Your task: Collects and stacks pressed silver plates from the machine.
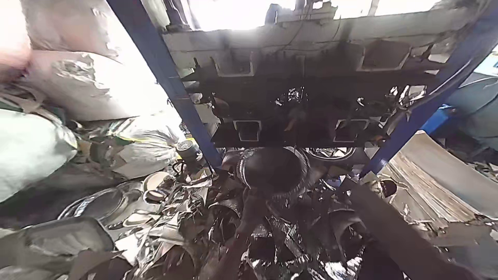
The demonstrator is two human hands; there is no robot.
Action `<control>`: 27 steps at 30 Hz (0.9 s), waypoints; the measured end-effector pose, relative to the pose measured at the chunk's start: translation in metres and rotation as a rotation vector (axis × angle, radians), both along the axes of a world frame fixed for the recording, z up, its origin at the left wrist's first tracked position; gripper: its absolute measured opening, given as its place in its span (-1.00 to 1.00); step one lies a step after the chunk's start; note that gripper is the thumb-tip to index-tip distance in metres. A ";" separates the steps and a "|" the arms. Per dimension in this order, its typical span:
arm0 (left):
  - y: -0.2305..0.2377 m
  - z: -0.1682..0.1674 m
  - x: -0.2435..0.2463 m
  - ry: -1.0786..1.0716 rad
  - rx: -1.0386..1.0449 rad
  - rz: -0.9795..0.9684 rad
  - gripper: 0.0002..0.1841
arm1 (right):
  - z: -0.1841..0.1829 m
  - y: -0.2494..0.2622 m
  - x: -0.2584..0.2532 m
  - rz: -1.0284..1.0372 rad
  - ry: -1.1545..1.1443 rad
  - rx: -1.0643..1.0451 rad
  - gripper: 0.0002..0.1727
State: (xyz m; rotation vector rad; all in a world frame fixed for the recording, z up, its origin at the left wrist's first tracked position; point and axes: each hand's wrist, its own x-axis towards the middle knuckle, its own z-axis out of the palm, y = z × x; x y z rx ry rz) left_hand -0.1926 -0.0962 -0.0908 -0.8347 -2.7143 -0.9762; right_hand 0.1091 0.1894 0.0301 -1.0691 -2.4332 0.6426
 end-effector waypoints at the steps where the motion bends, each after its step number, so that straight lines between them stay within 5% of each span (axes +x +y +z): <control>1: -0.019 -0.015 0.027 0.061 0.051 -0.080 -0.81 | 0.009 -0.001 -0.006 -0.076 -0.003 0.039 -0.69; 3: -0.059 -0.043 0.082 0.054 0.126 -0.182 -0.77 | -0.022 0.016 0.005 -0.007 0.321 0.224 -0.67; 6: -0.102 -0.063 0.144 -0.040 0.194 -0.135 -0.75 | -0.046 -0.009 -0.017 0.159 0.518 0.152 -0.68; 8: -0.117 -0.064 0.159 -0.131 0.329 -0.137 -0.78 | -0.057 -0.047 -0.041 0.240 0.500 0.118 -0.70; 11: -0.122 -0.063 0.155 -0.423 0.570 -0.210 -0.53 | -0.079 -0.087 -0.060 0.471 0.467 0.176 -0.77; 14: -0.102 -0.045 0.151 -0.688 0.736 0.024 -0.35 | -0.109 -0.120 -0.050 0.840 0.381 0.164 -0.78; 19: -0.068 -0.007 0.124 -0.973 0.678 0.309 -0.40 | -0.131 -0.146 -0.028 1.342 0.233 0.085 -0.87; 24: -0.070 0.006 0.093 -1.042 0.309 0.099 -0.64 | -0.119 -0.135 -0.021 1.498 0.155 0.072 -0.83; 27: -0.082 0.026 0.090 -0.808 0.369 0.241 -0.65 | -0.115 -0.104 -0.033 1.174 0.120 -0.056 -0.59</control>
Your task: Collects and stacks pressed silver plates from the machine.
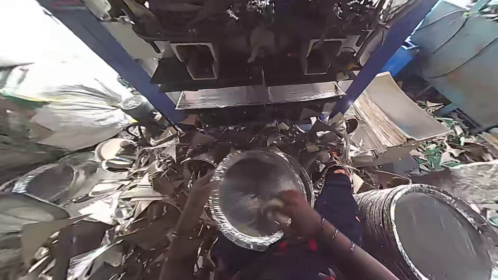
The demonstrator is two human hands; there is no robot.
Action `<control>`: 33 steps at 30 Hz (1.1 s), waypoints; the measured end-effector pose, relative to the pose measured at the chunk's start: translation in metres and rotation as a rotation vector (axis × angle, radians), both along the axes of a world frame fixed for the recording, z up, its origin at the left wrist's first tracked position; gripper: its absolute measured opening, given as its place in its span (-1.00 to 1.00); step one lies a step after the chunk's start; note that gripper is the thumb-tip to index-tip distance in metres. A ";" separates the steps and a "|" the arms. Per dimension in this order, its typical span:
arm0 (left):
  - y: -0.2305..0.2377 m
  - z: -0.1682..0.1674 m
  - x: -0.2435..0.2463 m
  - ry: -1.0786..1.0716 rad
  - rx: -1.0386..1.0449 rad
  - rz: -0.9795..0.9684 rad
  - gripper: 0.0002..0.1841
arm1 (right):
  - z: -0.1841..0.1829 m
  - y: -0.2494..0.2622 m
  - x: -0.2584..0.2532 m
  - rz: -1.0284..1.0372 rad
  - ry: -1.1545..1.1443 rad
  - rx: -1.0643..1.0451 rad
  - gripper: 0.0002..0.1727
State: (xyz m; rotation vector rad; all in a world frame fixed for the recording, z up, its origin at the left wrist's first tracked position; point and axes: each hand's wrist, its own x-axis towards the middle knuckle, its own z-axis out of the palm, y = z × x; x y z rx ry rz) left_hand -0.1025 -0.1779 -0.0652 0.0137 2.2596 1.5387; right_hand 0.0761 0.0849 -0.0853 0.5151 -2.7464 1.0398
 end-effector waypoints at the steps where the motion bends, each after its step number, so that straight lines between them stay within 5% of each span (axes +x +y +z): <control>1: -0.008 0.005 0.000 0.057 0.012 0.123 -0.64 | 0.000 0.017 -0.008 -0.182 -0.026 -0.042 -0.62; 3: -0.031 0.011 0.000 0.134 0.074 0.308 -0.62 | -0.012 0.050 -0.029 -0.568 -0.116 -0.072 -0.67; 5: -0.049 0.021 0.001 0.175 0.167 0.430 -0.60 | -0.029 0.078 -0.048 -0.783 -0.329 -0.003 -0.50; 8: -0.063 0.040 0.007 0.232 0.294 0.526 -0.59 | -0.063 0.093 -0.066 -0.742 -0.696 -0.133 -0.24; 11: -0.069 0.037 0.017 0.220 0.355 0.594 -0.53 | -0.098 0.091 -0.071 -0.683 -0.700 -0.283 -0.28; 14: -0.057 0.027 0.031 0.227 0.293 0.645 -0.60 | -0.092 0.091 -0.067 -0.757 -0.710 -0.355 -0.45; 17: -0.034 0.033 0.050 0.247 0.310 0.463 -0.70 | -0.084 0.081 -0.044 -0.740 -0.553 -0.415 -0.59; 20: -0.016 0.047 0.035 0.120 0.434 0.230 -0.69 | -0.047 0.061 -0.018 -0.735 -0.505 -0.596 -0.50; 23: -0.092 0.037 0.012 0.322 0.282 0.336 -0.64 | -0.057 0.072 -0.039 -0.737 -0.554 -0.520 -0.55; 25: -0.173 0.055 -0.024 0.489 0.301 0.680 -0.63 | -0.122 0.102 -0.036 -0.600 -0.233 -0.416 -0.48; 27: -0.245 0.097 -0.056 0.508 0.475 1.102 -0.55 | -0.104 0.101 -0.044 -0.745 -0.600 -0.528 -0.42; 29: -0.296 0.120 -0.058 0.466 0.621 1.135 -0.25 | -0.116 0.100 -0.046 -0.786 -0.585 -0.633 -0.42; 31: -0.284 0.124 -0.056 0.482 0.509 1.082 -0.32 | -0.122 0.097 -0.051 -0.732 -0.449 -0.621 -0.39; 33: -0.230 0.113 -0.051 0.539 0.283 0.867 -0.54 | -0.075 0.080 -0.061 -0.711 -0.385 -0.401 -0.37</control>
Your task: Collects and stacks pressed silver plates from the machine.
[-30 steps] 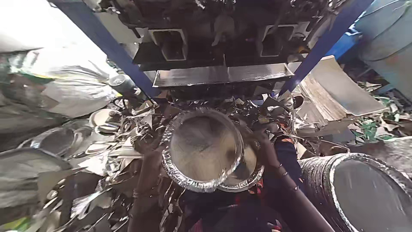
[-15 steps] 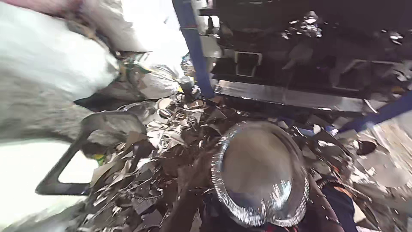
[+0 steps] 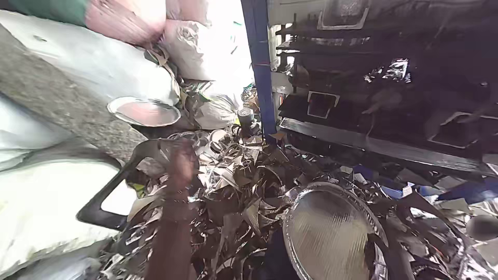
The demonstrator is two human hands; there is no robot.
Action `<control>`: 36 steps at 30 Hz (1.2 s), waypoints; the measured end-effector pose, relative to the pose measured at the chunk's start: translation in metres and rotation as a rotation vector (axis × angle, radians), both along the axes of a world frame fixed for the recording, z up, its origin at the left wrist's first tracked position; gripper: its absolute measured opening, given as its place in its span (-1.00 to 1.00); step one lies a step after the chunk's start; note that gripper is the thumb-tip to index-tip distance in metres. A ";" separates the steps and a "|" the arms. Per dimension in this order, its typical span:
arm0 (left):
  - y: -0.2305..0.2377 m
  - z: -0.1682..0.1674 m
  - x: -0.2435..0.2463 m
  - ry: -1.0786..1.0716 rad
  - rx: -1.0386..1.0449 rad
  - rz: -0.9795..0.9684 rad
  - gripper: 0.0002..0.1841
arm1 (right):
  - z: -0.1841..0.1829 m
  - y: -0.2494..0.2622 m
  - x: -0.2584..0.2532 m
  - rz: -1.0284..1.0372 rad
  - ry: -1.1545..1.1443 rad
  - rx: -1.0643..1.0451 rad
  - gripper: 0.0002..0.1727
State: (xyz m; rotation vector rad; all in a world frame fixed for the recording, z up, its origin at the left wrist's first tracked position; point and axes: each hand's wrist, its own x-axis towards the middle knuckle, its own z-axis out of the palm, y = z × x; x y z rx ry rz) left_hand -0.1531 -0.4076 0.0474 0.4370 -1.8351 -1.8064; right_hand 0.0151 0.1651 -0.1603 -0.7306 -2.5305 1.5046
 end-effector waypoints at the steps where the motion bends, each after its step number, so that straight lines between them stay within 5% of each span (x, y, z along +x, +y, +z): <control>1: 0.036 -0.004 0.006 -0.026 -0.134 -0.143 -0.56 | 0.029 -0.006 -0.005 0.068 0.018 0.116 -0.38; 3: 0.122 -0.011 0.025 0.004 -0.371 -0.421 -0.31 | 0.082 -0.018 -0.016 0.148 0.173 0.314 -0.48; 5: 0.205 -0.015 0.050 0.294 -0.667 -0.677 -0.12 | 0.131 -0.032 -0.024 0.216 0.276 0.479 -0.58; 8: 0.296 0.016 0.085 0.728 -1.150 -0.878 -0.51 | 0.208 -0.064 -0.012 0.406 0.344 0.595 -0.65; 12: 0.313 0.045 0.077 0.689 -1.079 -0.882 -0.74 | 0.250 -0.053 0.016 0.410 0.718 0.920 -0.74; 15: 0.303 0.024 0.054 0.503 -0.820 -0.767 -0.49 | 0.256 0.000 0.067 0.018 0.761 0.763 -0.81; 17: 0.324 0.001 0.061 0.216 -0.560 -0.905 -0.38 | 0.252 0.025 0.106 -0.401 0.777 0.617 -0.75; 20: 0.369 -0.014 0.139 -0.192 -0.388 -1.436 -0.68 | 0.216 0.068 0.158 -0.883 0.761 0.526 -0.64; 23: 0.402 -0.103 0.176 0.013 -0.501 -2.208 -0.75 | 0.167 0.109 0.229 -1.328 0.700 0.322 -0.51; 25: 0.411 -0.133 0.178 0.111 -0.725 -2.496 -0.71 | 0.129 0.122 0.297 -1.514 0.605 0.272 -0.39; 28: 0.398 -0.138 0.144 0.011 -0.819 -2.422 -0.58 | 0.070 0.119 0.379 -1.613 0.139 0.363 -0.37; 32: 0.366 -0.097 0.075 -0.184 -1.146 -2.035 -0.48 | 0.065 0.105 0.346 -1.586 -0.382 0.429 -0.22; 34: 0.347 -0.060 0.046 -0.083 -1.181 -1.848 -0.50 | 0.058 0.136 0.326 -1.345 -0.327 0.697 -0.26; 36: 0.338 -0.015 0.027 0.048 -1.149 -1.598 -0.55 | 0.092 0.154 0.264 -0.954 -0.080 0.751 -0.51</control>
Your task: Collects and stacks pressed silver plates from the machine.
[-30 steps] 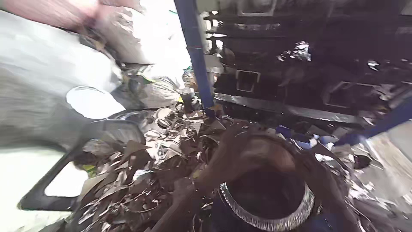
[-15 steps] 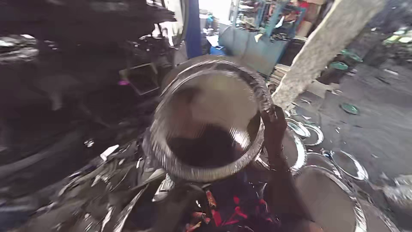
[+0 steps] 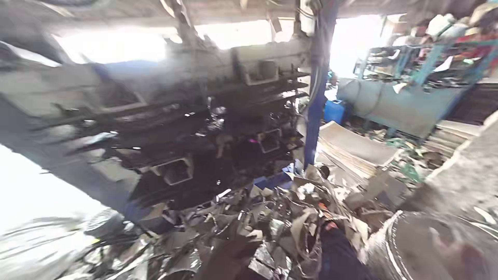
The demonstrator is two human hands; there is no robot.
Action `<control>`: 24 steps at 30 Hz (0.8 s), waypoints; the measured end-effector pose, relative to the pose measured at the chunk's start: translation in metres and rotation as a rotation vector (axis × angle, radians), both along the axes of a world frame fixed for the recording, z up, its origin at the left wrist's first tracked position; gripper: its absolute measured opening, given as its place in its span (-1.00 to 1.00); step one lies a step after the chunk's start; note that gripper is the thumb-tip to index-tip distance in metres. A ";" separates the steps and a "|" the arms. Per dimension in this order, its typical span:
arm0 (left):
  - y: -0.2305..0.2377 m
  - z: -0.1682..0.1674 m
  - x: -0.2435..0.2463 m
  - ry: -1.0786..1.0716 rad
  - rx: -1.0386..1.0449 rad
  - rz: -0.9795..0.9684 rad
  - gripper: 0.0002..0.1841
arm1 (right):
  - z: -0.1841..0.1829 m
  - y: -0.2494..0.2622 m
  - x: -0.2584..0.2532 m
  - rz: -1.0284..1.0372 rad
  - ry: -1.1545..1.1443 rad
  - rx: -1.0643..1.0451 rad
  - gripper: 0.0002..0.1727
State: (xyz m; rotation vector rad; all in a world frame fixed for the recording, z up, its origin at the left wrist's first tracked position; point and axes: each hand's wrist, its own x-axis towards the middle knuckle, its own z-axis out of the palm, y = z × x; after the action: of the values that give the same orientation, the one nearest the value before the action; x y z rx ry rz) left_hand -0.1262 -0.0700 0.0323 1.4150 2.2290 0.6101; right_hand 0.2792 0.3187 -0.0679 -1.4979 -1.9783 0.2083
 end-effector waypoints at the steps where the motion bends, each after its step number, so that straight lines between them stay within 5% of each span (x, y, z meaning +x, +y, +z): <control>1: -0.001 0.019 -0.011 0.085 0.068 0.090 -0.55 | 0.028 0.000 -0.043 0.217 0.044 0.009 -0.63; 4: 0.002 0.066 -0.043 0.346 0.302 0.322 -0.57 | 0.110 -0.025 -0.182 0.714 0.165 0.066 -0.78; 7: 0.010 0.105 -0.073 0.550 0.520 0.406 -0.62 | 0.178 -0.059 -0.294 0.991 0.193 0.248 -0.72; 13: 0.020 0.141 -0.121 0.688 0.575 0.432 -0.65 | 0.280 -0.087 -0.434 1.001 -0.130 0.215 -0.60; 19: 0.050 0.172 -0.172 1.046 0.417 0.523 -0.53 | 0.305 -0.063 -0.509 1.037 -0.251 0.192 -0.65; 24: 0.086 0.212 -0.196 0.869 -0.128 0.686 -0.51 | 0.325 -0.061 -0.508 0.961 -0.340 0.282 -0.76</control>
State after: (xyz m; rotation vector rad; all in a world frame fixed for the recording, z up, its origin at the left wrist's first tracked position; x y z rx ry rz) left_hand -0.3227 0.0159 0.2440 0.8935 3.4086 -0.0096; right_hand -0.2291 0.2579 0.2568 -0.3282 -2.7295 0.0604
